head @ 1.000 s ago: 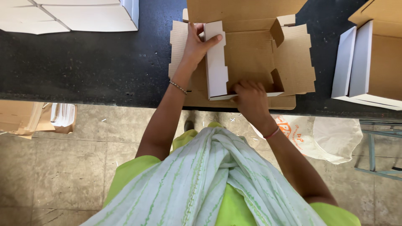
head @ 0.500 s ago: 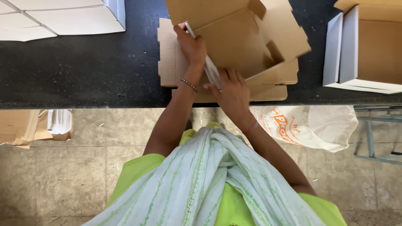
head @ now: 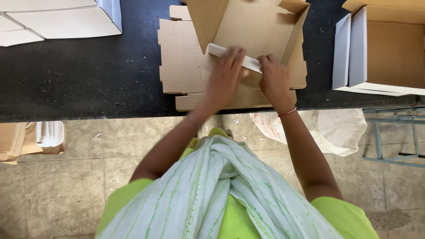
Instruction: The person folds flat cardboard blanks into open boxes at a workbench, pressing the sides and tucking the flaps to shape each box, then places the finished box on a stack beside them and reaches for the next flat blank, repeating the process.
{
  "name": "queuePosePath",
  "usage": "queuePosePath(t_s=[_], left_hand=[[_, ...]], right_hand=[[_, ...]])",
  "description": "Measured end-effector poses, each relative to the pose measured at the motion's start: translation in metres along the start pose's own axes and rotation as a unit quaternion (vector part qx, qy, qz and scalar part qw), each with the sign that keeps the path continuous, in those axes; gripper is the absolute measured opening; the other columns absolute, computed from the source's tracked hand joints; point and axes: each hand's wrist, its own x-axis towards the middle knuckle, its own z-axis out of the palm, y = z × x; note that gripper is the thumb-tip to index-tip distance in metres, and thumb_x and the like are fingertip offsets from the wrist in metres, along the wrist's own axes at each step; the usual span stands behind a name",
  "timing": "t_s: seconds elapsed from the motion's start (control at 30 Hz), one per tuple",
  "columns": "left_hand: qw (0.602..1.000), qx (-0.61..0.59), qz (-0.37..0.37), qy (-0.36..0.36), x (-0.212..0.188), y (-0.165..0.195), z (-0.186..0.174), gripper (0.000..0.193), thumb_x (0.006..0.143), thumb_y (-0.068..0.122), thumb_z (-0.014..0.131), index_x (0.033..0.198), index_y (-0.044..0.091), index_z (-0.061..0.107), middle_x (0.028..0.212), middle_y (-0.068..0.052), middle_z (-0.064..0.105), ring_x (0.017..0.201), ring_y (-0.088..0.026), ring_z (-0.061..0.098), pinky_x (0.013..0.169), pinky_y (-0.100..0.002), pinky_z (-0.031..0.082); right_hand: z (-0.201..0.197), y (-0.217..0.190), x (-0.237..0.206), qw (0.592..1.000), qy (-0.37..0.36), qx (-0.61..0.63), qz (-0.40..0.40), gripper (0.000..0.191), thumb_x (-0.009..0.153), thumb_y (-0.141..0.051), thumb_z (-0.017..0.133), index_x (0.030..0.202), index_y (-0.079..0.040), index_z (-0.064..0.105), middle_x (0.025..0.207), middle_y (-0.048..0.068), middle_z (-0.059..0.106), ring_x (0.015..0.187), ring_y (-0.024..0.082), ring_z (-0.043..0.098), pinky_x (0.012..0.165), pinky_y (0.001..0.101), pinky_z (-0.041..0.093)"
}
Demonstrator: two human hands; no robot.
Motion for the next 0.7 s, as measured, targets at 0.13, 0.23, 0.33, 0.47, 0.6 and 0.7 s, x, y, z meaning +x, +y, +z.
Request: queuePosePath(t_s=[0.13,0.23,0.33,0.47,0.6,0.7], left_hand=[[0.989,0.092,0.046,-0.108,0.043,-0.048,0.01,0.029,0.095,0.041,0.067,0.098,0.012,0.069,0.093,-0.007,0.068,0.097,-0.027,0.065,0.104,-0.049,0.039],[0.986,0.063,0.025,-0.156,0.045,-0.065,0.012,0.036,0.098,0.048,0.064,0.093,0.013,0.071,0.091,-0.005,0.068,0.092,-0.029,0.064,0.091,-0.048,0.041],[0.984,0.08,0.047,-0.153,0.04,-0.072,0.014,0.04,0.1,0.051,0.061,0.09,0.013,0.069,0.089,-0.005,0.067,0.088,-0.028,0.064,0.084,-0.048,0.04],[0.975,0.066,0.032,-0.208,0.047,-0.079,0.015,0.044,0.102,0.055,0.059,0.088,0.014,0.069,0.087,-0.002,0.068,0.089,-0.027,0.064,0.082,-0.049,0.04],[0.971,0.043,0.03,-0.234,0.056,-0.074,0.009,0.038,0.102,0.051,0.062,0.091,0.017,0.07,0.089,-0.001,0.069,0.09,-0.027,0.064,0.079,-0.049,0.04],[0.975,0.041,0.052,-0.214,0.053,-0.067,0.003,0.029,0.094,0.042,0.069,0.09,0.014,0.072,0.093,-0.002,0.07,0.095,-0.027,0.062,0.079,-0.048,0.041]], right_hand=[[-0.001,-0.002,0.005,1.0,-0.017,0.005,-0.002,0.015,0.096,-0.008,0.068,0.11,-0.007,0.066,0.104,0.013,0.066,0.089,0.038,0.066,0.076,0.0485,0.05],[-0.001,-0.001,0.006,1.0,-0.014,0.003,-0.003,0.017,0.093,-0.011,0.069,0.109,-0.006,0.066,0.104,0.012,0.066,0.086,0.038,0.066,0.075,0.0484,0.05],[0.003,-0.001,0.007,1.0,0.003,0.011,-0.009,0.016,0.093,-0.015,0.07,0.106,-0.006,0.067,0.1,0.013,0.067,0.086,0.038,0.066,0.075,0.0488,0.05],[0.01,-0.001,0.012,0.998,-0.041,0.02,0.039,0.015,0.097,-0.021,0.071,0.102,-0.007,0.067,0.096,0.013,0.068,0.085,0.04,0.065,0.074,0.0506,0.049],[0.005,-0.003,0.012,0.999,-0.027,0.031,0.02,0.017,0.095,-0.022,0.071,0.099,-0.006,0.066,0.094,0.014,0.068,0.087,0.04,0.066,0.073,0.0508,0.05],[-0.006,-0.016,0.004,0.999,0.032,0.012,-0.023,0.019,0.089,-0.02,0.072,0.098,-0.005,0.065,0.097,0.018,0.065,0.088,0.041,0.066,0.071,0.0501,0.051]])
